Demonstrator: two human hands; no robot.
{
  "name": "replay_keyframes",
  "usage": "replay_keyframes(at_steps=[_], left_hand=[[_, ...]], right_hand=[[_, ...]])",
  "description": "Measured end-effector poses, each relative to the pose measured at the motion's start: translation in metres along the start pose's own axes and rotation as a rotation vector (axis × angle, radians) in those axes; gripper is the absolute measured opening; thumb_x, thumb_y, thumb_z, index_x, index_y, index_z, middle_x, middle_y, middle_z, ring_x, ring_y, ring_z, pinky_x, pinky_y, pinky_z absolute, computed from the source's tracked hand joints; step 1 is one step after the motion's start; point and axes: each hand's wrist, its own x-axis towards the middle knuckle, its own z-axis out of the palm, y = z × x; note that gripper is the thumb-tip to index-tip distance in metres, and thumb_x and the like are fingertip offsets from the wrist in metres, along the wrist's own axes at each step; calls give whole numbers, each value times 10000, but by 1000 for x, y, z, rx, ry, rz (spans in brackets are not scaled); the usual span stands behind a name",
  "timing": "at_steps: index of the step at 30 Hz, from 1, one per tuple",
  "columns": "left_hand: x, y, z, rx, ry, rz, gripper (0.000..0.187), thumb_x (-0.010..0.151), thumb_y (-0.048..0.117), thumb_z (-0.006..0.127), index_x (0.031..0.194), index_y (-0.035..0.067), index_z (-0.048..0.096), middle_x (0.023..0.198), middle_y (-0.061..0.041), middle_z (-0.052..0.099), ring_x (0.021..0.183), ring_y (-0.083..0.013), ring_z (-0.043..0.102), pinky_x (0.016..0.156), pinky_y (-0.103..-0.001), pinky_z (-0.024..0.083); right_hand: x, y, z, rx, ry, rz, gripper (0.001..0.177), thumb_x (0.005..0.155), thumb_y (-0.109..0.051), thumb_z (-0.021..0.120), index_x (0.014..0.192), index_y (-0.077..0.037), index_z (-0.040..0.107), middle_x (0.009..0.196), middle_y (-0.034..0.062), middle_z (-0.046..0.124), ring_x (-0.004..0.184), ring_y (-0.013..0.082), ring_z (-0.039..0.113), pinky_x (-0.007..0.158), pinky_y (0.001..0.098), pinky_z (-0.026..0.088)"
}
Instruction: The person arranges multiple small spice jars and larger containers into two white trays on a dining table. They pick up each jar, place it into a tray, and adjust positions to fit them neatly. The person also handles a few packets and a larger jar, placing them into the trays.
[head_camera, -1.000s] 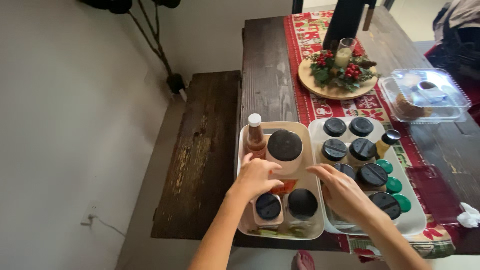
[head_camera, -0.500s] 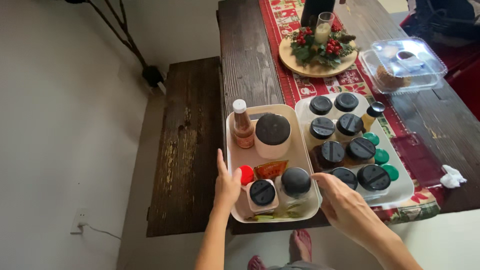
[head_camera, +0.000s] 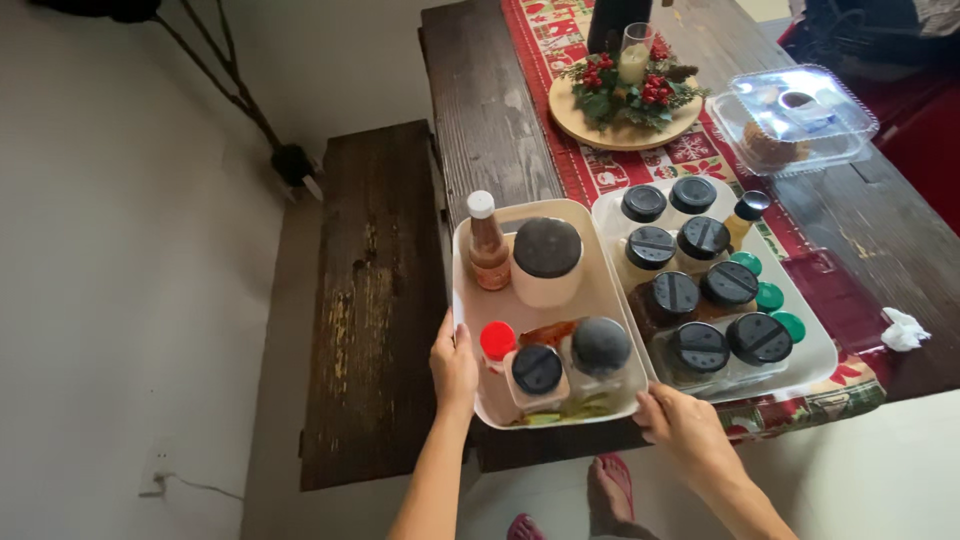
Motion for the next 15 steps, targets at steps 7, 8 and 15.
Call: replay_keyframes(at_steps=[7, 8, 15], left_hand=[[35, -1, 12, 26, 1, -32, 412, 1020, 204, 493, 1401, 86, 597, 1217, -178, 732, 1048, -282, 710, 895, -385, 528], [41, -1, 15, 2, -13, -79, 415, 1019, 206, 486, 1404, 96, 596, 1186, -184, 741, 999, -318, 716, 863, -409, 541], [85, -20, 36, 23, 9, -94, 427, 999, 206, 498, 1407, 118, 592, 1169, -187, 748, 937, -373, 756, 822, -432, 565]], right_hand=[[4, -15, 14, 239, 49, -43, 504, 967, -201, 585, 1451, -87, 510, 997, 125, 802, 887, 180, 792, 761, 323, 652], [6, -21, 11, 262, 52, -78, 537, 962, -193, 592, 1474, -77, 476, 1011, 128, 801, 908, 173, 784, 757, 322, 661], [12, -66, -40, 262, 17, -70, 403, 937, -190, 673, 1323, -78, 683, 933, 116, 816, 816, 179, 773, 692, 345, 649]])
